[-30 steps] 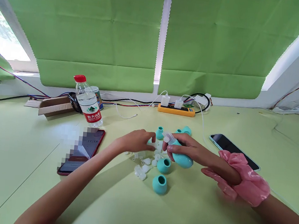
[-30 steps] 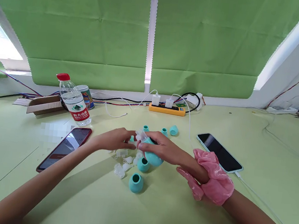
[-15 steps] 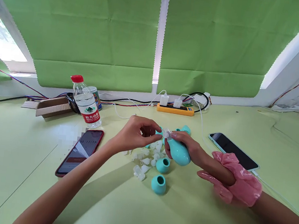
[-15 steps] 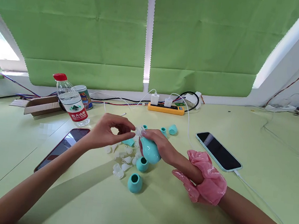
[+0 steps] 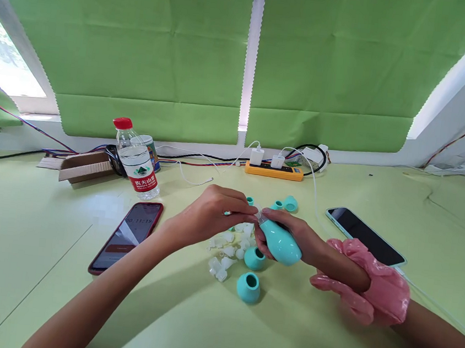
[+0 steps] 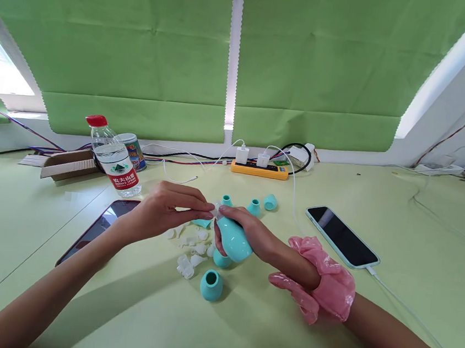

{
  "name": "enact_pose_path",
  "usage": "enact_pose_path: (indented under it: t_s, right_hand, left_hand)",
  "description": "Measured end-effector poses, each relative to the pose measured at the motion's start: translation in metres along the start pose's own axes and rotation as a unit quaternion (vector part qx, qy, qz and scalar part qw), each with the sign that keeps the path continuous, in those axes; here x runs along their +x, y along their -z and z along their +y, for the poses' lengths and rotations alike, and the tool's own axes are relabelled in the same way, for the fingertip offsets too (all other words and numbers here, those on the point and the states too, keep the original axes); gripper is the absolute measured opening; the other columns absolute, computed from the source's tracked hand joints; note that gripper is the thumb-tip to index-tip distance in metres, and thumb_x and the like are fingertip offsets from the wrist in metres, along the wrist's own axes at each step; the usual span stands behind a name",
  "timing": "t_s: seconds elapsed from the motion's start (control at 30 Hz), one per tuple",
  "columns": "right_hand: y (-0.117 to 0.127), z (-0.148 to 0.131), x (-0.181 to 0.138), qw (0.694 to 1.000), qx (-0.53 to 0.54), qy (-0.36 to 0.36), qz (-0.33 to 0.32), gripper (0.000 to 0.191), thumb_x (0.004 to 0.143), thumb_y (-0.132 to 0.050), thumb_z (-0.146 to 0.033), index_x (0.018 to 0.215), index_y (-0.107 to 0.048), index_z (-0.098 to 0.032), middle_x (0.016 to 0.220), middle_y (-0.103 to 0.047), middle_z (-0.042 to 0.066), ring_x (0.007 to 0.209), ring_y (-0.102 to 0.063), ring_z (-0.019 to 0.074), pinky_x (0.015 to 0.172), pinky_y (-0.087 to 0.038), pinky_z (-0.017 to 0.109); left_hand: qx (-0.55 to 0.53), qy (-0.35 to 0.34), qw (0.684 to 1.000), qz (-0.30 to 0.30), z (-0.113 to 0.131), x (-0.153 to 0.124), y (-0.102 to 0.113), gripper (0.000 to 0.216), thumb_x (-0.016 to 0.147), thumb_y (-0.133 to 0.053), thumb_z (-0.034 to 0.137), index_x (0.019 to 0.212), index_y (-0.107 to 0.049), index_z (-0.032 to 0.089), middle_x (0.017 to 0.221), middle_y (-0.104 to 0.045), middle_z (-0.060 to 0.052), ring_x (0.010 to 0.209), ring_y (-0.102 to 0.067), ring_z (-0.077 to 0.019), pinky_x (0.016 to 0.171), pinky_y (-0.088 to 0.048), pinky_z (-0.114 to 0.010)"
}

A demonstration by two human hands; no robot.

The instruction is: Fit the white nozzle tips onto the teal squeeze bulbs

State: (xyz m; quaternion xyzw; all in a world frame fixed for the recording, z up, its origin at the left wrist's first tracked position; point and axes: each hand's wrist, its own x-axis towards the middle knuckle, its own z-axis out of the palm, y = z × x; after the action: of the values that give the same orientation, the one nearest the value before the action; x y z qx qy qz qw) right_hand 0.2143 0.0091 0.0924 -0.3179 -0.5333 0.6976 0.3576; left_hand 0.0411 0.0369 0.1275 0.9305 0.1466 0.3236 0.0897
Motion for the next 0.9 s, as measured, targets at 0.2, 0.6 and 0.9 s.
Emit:
enact_pose_path:
  t_s: [0.2,0.6,0.9]
  right_hand:
    - [-0.001,-0.003,-0.003,0.999,0.041,-0.025,0.0,0.04,0.082,-0.03,-0.033,0.054,-0.049,-0.012,0.042,-0.051,0.003,0.035,-0.046,0.01,0.038,-0.033,0.021]
    - [0.001,-0.011,-0.003,0.993,0.09,-0.071,-0.014,0.047,0.085,-0.021,-0.028,0.051,-0.048,-0.013,0.038,-0.049,0.003,0.03,-0.044,0.0098,0.032,-0.028,0.019]
    - [0.005,-0.01,-0.004,0.996,0.051,-0.068,-0.033,0.036,0.082,-0.033,-0.03,0.054,-0.049,-0.014,0.043,-0.05,0.0,0.034,-0.048,0.0099,0.034,-0.03,0.02]
  left_hand:
    - [0.185,-0.077,0.98,0.003,0.004,-0.003,-0.005,0.023,0.084,-0.04,0.017,0.08,-0.06,0.008,0.066,-0.061,-0.007,0.059,-0.055,-0.012,0.054,-0.045,-0.022]
    - [0.327,-0.127,0.936,-0.008,0.011,-0.002,-0.006,0.025,0.083,-0.032,0.008,0.076,-0.056,0.011,0.061,-0.055,-0.002,0.053,-0.047,-0.011,0.047,-0.04,-0.022]
    - [0.338,-0.105,0.934,-0.052,0.017,-0.004,-0.007,0.024,0.082,-0.034,0.007,0.069,-0.053,0.012,0.058,-0.051,-0.001,0.051,-0.045,-0.011,0.045,-0.035,-0.023]
